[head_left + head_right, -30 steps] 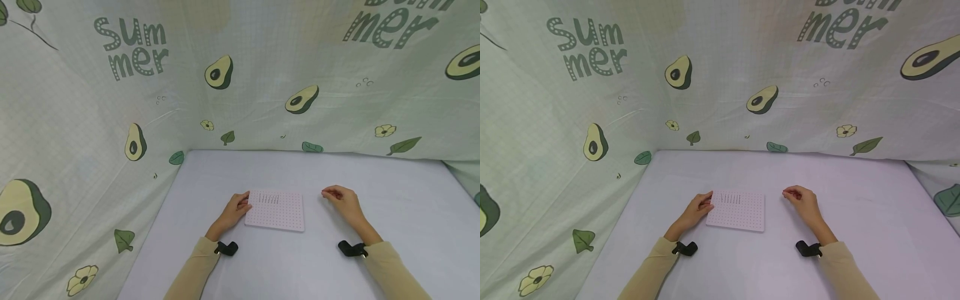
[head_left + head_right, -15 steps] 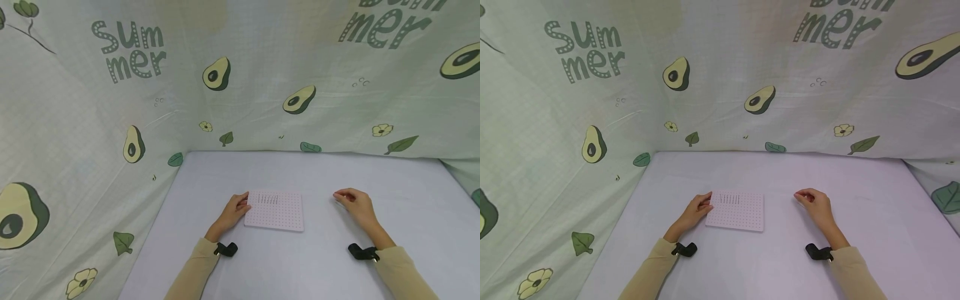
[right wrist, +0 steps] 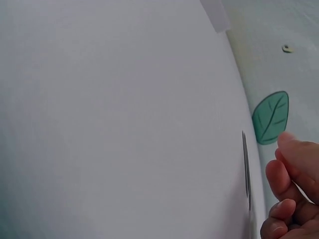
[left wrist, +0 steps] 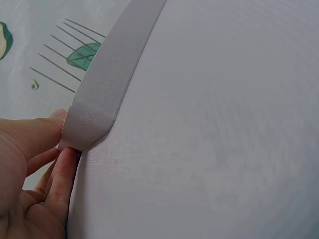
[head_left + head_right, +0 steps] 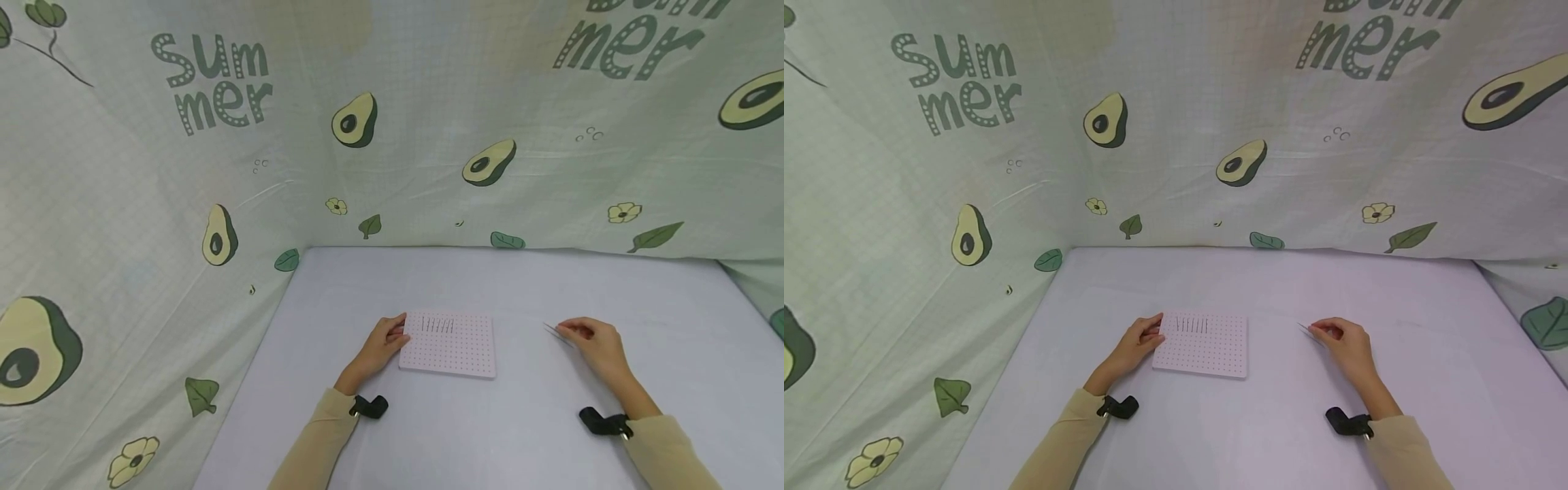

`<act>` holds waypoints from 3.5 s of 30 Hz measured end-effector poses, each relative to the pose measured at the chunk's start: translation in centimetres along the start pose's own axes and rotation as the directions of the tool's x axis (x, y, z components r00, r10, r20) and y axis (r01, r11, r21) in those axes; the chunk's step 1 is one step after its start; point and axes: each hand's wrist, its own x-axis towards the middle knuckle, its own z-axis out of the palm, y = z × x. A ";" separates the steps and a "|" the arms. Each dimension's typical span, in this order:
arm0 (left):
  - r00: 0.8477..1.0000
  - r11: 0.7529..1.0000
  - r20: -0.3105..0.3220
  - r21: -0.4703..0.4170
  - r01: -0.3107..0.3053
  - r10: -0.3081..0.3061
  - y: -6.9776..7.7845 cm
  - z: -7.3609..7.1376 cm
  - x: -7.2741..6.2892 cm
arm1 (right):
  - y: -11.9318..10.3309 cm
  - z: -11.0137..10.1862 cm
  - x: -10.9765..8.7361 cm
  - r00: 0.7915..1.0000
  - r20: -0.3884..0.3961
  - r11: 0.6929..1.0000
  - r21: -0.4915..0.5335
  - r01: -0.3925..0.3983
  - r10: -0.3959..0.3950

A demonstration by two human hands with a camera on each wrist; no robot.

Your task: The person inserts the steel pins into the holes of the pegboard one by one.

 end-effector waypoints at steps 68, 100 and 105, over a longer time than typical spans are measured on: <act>0.997 1.000 -0.071 0.017 0.016 -0.015 -3.3 1.8 1.9 | 1.5 1.3 1.8 0.993 0.014 0.990 -0.073 0.121 -0.120; 0.999 1.000 -0.045 -0.009 0.003 -0.004 -4.7 1.3 1.2 | -0.5 1.4 0.2 0.992 0.094 0.990 -0.106 0.092 -0.082; 0.999 1.000 -0.032 -0.024 0.021 -0.022 -4.8 1.1 1.1 | -0.5 1.5 -0.1 0.995 0.039 0.988 -0.120 0.098 -0.094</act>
